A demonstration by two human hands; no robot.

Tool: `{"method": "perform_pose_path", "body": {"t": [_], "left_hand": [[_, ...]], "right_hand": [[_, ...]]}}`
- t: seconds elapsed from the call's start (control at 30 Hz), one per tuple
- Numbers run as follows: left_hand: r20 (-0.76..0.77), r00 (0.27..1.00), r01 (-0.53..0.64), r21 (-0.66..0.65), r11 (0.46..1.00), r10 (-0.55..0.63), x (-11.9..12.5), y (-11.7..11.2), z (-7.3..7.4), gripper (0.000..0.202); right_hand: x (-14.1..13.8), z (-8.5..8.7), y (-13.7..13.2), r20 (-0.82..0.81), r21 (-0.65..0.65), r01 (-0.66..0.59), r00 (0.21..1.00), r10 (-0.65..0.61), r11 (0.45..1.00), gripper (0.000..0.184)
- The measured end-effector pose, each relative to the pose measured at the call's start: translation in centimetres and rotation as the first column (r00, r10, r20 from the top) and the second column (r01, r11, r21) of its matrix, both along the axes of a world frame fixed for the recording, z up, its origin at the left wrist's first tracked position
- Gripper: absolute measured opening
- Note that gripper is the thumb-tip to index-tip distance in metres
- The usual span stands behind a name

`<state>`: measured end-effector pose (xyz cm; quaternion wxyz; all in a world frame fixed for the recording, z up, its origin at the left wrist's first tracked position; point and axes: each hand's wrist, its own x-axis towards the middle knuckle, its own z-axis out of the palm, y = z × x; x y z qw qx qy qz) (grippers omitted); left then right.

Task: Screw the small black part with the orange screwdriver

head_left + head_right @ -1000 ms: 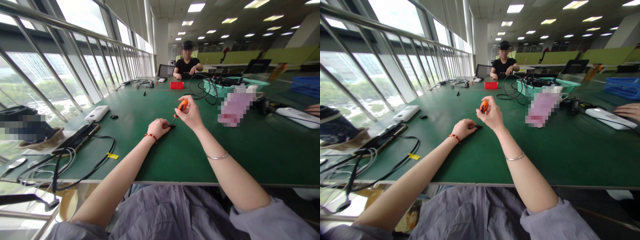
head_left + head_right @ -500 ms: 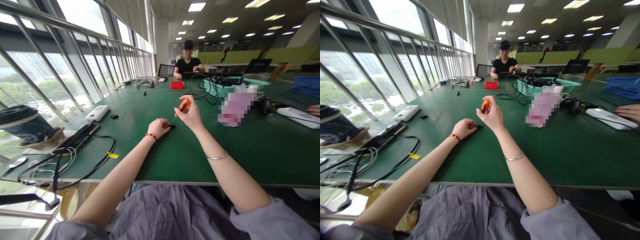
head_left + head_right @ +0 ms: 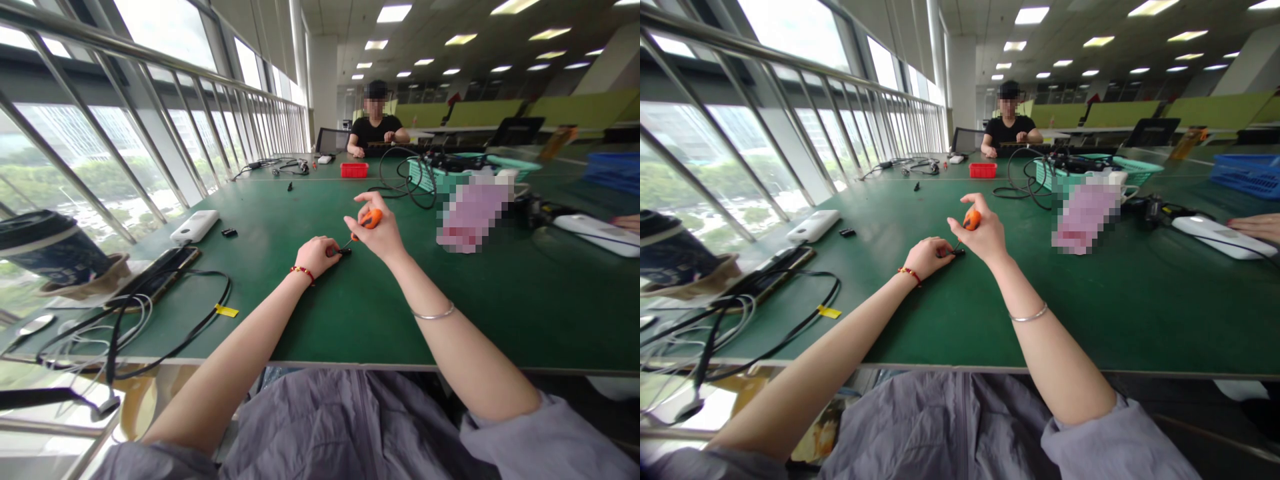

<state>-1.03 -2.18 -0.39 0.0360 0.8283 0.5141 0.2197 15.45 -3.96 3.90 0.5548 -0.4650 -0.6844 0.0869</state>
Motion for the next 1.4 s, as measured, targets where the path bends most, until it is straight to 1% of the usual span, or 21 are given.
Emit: {"method": "perform_pose_path", "body": {"t": [0.1, 0.13, 0.23, 0.5, 0.63, 0.77, 0.9, 0.97, 1.1, 1.27, 1.3, 1.4], "left_hand": [[-0.007, 1.000, 0.004, -0.002, 1.000, -0.004, 0.02, -0.08, 0.09, 0.014], [-0.009, 1.000, 0.004, -0.002, 1.000, -0.004, 0.03, -0.10, 0.11, 0.014], [-0.008, 1.000, -0.001, 0.003, 1.000, 0.001, 0.04, -0.11, 0.10, 0.014], [-0.003, 1.000, -0.004, -0.008, 1.000, 0.004, 0.04, -0.07, 0.15, 0.014], [-0.006, 1.000, 0.006, 0.000, 1.000, -0.006, 0.01, -0.05, 0.10, 0.014], [0.000, 1.000, 0.006, 0.001, 1.000, -0.006, -0.03, 0.04, -0.03, 0.015], [0.000, 1.000, 0.004, 0.004, 1.000, -0.004, -0.03, 0.12, -0.13, 0.015], [0.000, 1.000, 0.006, 0.005, 1.000, -0.006, -0.02, 0.12, -0.14, 0.015], [0.001, 1.000, 0.009, -0.001, 1.000, -0.009, -0.01, 0.08, -0.07, 0.015], [-0.001, 1.000, 0.011, -0.001, 1.000, -0.011, -0.01, 0.11, -0.08, 0.015], [0.000, 1.000, 0.011, -0.001, 1.000, -0.011, -0.01, 0.14, -0.10, 0.015], [0.005, 1.000, 0.011, 0.002, 1.000, -0.011, -0.03, 0.24, -0.21, 0.015]], "right_hand": [[-0.04, 0.13, -0.14, 0.033, -0.031, -0.013, 0.999, 0.014, 0.999, 0.018], [-0.05, 0.21, -0.25, 0.053, -0.049, -0.025, 0.998, 0.027, 0.998, 0.014], [-0.08, 0.45, -0.59, 0.089, -0.077, -0.041, 0.995, 0.048, 0.996, 0.015], [-0.07, 0.44, -0.68, 0.082, -0.078, -0.021, 0.996, 0.028, 0.997, 0.015], [-0.08, 0.40, -0.46, 0.055, -0.058, -0.016, 0.998, 0.020, 0.998, 0.018], [-0.06, 0.37, -0.27, 0.028, -0.032, 0.006, 1.000, -0.005, 0.999, 0.012], [-0.05, 0.22, -0.24, 0.018, -0.033, -0.023, 1.000, 0.023, 0.999, 0.029], [-0.08, 0.19, -0.30, 0.021, -0.026, -0.020, 1.000, 0.021, 0.999, 0.033], [-0.18, 0.33, -0.51, 0.049, -0.023, 0.026, 0.999, -0.024, 0.999, 0.026], [-0.24, 0.59, -0.66, 0.052, -0.009, 0.007, 0.999, -0.007, 1.000, 0.015], [-0.24, 0.60, -0.66, 0.051, -0.007, 0.004, 0.999, -0.004, 1.000, 0.016], [-0.30, 0.52, -0.56, 0.049, -0.017, -0.012, 0.999, 0.013, 1.000, 0.028]]}}
